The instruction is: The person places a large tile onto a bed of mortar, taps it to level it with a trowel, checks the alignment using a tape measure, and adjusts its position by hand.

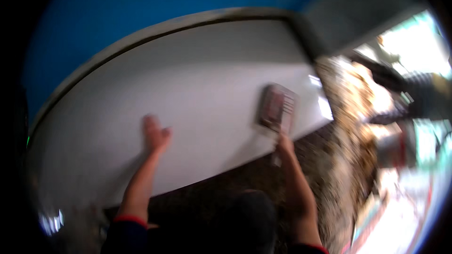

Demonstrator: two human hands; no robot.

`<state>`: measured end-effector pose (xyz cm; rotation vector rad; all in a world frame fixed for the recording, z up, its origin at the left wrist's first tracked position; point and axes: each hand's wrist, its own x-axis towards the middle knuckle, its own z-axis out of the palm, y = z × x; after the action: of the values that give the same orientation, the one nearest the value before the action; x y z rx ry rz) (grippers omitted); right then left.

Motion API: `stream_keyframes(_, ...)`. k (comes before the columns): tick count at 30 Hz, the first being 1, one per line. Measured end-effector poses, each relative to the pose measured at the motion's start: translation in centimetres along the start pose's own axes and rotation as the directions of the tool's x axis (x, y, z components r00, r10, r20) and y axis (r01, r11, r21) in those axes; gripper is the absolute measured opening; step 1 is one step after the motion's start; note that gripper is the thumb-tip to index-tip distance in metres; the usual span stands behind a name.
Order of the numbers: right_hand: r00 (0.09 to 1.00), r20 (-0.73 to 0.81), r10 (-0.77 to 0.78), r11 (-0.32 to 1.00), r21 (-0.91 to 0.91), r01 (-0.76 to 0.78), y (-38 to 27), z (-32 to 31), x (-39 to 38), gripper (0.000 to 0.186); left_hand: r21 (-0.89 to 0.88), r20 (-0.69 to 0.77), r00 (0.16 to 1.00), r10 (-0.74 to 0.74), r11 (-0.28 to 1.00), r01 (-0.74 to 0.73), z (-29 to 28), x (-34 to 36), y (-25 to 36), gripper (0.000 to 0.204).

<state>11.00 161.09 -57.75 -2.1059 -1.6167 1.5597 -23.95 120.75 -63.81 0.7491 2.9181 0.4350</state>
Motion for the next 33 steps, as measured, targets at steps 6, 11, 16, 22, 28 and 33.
stream_keyframes(6, 0.985, -0.062, -0.161, 0.891, -0.437, 0.119, -2.8, 1.7, -8.0, 0.067, 0.053, 0.159, 0.965, 0.21, 0.974, -0.221, -5.5, -9.3, -13.1, 0.09)
stream_keyframes(11, 0.91, 0.241, -0.337, 0.917, -0.134, 0.375, -11.9, -6.9, -14.9, 0.056, 0.189, 0.006, 0.998, -0.066, 0.98, 0.064, -7.2, -19.2, -20.9, 0.094)
stream_keyframes(16, 0.602, -0.174, -0.779, 0.626, -0.183, 0.758, -8.0, -6.5, -22.6, 0.057, 0.142, -0.109, 0.978, -0.178, 0.971, 0.193, -5.8, -21.2, -21.5, 0.09)
stream_keyframes(22, 0.89, 0.22, -0.399, 0.622, -0.649, 0.439, -1.2, 12.5, -17.6, 0.059, 0.157, -0.087, 0.973, -0.215, 0.961, 0.227, -7.4, -20.3, -21.2, 0.085)
stream_keyframes(28, 0.839, 0.306, -0.451, 0.831, -0.199, 0.519, -16.2, 3.4, -20.0, 0.05, 0.17, -0.142, 0.956, -0.258, 0.945, 0.281, -7.7, -20.4, -21.0, 0.083)
stream_keyframes(33, 0.402, 0.299, -0.866, 0.477, 0.25, 0.842, -6.6, 1.9, -24.4, 0.051, 0.146, -0.188, 0.947, -0.261, 0.946, 0.289, -6.7, -20.5, -21.5, 0.082)
